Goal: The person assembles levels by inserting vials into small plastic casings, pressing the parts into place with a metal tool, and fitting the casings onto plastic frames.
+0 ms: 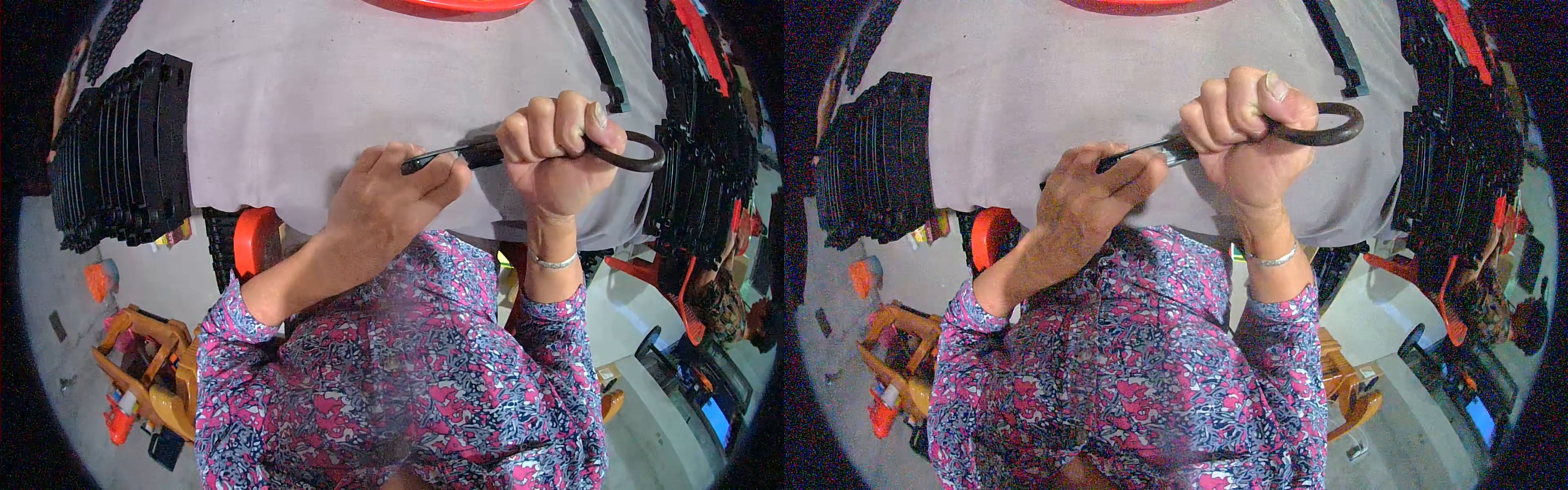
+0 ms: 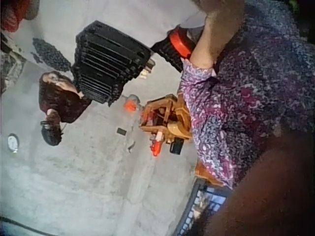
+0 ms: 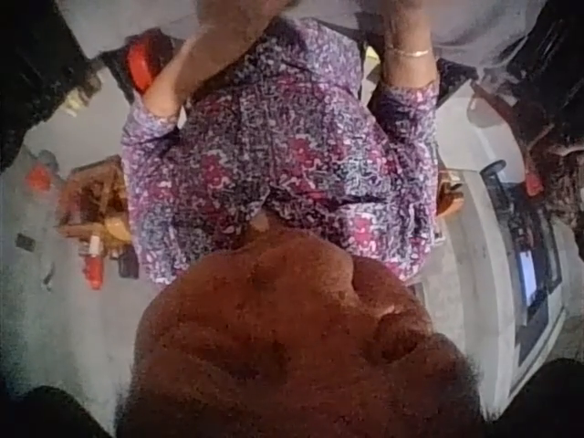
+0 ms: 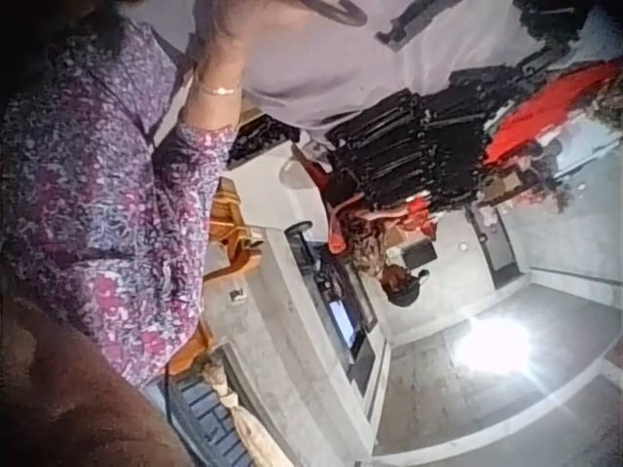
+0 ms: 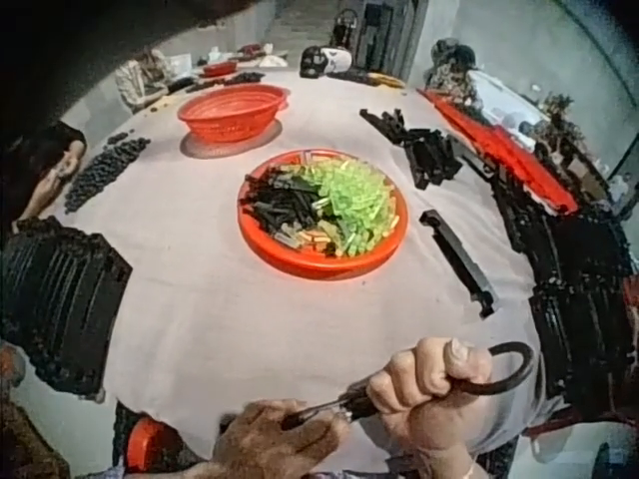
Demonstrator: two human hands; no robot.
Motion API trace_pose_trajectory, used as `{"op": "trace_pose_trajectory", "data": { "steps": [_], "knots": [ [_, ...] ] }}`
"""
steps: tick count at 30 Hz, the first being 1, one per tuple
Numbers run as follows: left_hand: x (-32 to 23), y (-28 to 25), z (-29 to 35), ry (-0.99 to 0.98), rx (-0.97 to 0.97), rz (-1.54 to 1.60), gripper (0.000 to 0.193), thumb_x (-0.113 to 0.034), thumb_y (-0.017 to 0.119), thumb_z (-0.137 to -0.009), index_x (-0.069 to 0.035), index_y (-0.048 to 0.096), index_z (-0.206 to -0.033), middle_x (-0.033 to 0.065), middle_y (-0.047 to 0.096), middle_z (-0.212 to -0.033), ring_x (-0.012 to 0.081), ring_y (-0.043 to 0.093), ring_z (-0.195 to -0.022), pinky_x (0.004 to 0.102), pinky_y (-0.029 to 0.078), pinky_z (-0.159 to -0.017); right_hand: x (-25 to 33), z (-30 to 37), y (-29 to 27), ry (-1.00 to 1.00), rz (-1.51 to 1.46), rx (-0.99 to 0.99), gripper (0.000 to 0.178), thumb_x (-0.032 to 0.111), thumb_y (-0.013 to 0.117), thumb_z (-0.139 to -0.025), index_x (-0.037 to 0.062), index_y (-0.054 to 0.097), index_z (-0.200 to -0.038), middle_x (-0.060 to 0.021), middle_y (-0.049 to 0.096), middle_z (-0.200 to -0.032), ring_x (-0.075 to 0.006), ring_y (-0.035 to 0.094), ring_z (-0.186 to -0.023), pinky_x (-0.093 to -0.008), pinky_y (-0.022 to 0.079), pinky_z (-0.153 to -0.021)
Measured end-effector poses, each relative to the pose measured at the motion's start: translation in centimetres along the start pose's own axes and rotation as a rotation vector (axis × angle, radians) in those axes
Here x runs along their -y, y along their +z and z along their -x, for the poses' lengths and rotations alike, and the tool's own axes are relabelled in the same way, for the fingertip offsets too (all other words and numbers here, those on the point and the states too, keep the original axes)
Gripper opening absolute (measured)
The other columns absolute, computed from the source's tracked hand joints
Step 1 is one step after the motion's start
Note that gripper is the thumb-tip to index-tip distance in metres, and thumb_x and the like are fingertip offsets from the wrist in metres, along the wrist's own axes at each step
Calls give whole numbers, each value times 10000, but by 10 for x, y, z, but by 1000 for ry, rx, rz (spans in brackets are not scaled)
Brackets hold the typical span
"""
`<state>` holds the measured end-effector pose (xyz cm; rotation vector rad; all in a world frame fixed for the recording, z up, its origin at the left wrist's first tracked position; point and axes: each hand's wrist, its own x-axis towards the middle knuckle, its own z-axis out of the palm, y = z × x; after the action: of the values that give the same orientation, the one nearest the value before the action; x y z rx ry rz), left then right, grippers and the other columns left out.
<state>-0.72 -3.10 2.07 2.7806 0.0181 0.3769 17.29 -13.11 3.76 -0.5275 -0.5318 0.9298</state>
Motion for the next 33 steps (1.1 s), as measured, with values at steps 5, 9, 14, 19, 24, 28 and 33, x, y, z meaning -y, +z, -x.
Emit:
{"op": "trace_pose_trajectory", "data": {
  "steps": [5,9,14,19,24,28,33],
  "knots": [
    [2,0,0,4,-40,54,397,-144,591,-806,-134,624,-1201,-8,621,-1227,250,565,-1064,380,473,-915,0,0,-9,-1,-40,42,437,399,436,-942,166,313,-593,51,241,-512,-84,135,-468,-280,155,-432],
    [3,0,1,3,-47,85,378,-126,590,-823,-124,635,-1199,-12,627,-1241,254,578,-1041,372,485,-897,-2,2,-11,-16,-79,-12,445,421,435,-939,170,294,-599,50,240,-508,-84,130,-467,-279,140,-426],
    [0,3,1,-20,-73,58,369,-121,593,-832,-143,637,-1198,-23,632,-1223,251,584,-1033,366,487,-894,-4,2,-17,-33,-144,-26,450,436,445,-930,168,292,-602,52,230,-507,-86,129,-465,-281,124,-419],
    [4,9,-2,35,-196,-15,344,-130,618,-815,-170,610,-1157,-34,633,-1061,237,598,-945,324,507,-816,-3,2,-21,-30,-155,-110,471,454,446,-930,168,278,-596,53,221,-514,-88,139,-468,-276,122,-425],
    [9,4,-4,35,-176,59,299,-128,577,-847,-157,651,-1135,-14,667,-1033,228,647,-941,363,536,-769,14,-4,-11,-16,-209,-173,469,440,405,-968,169,282,-605,53,218,-545,-87,163,-482,-269,133,-433],
    [11,-5,-4,18,-128,71,270,-115,597,-840,-148,670,-1098,24,666,-1016,233,648,-934,367,533,-765,61,0,-8,63,5,-119,431,396,347,-1017,161,323,-657,57,241,-589,-80,169,-488,-252,150,-432],
    [24,-13,-5,107,-205,114,229,-110,590,-787,-68,647,-1005,69,604,-917,244,623,-946,378,494,-786,59,8,-10,108,1604,-153,252,216,471,-942,54,655,-884,-120,649,-761,-235,604,-654,-343,441,-554]
  ]
}}
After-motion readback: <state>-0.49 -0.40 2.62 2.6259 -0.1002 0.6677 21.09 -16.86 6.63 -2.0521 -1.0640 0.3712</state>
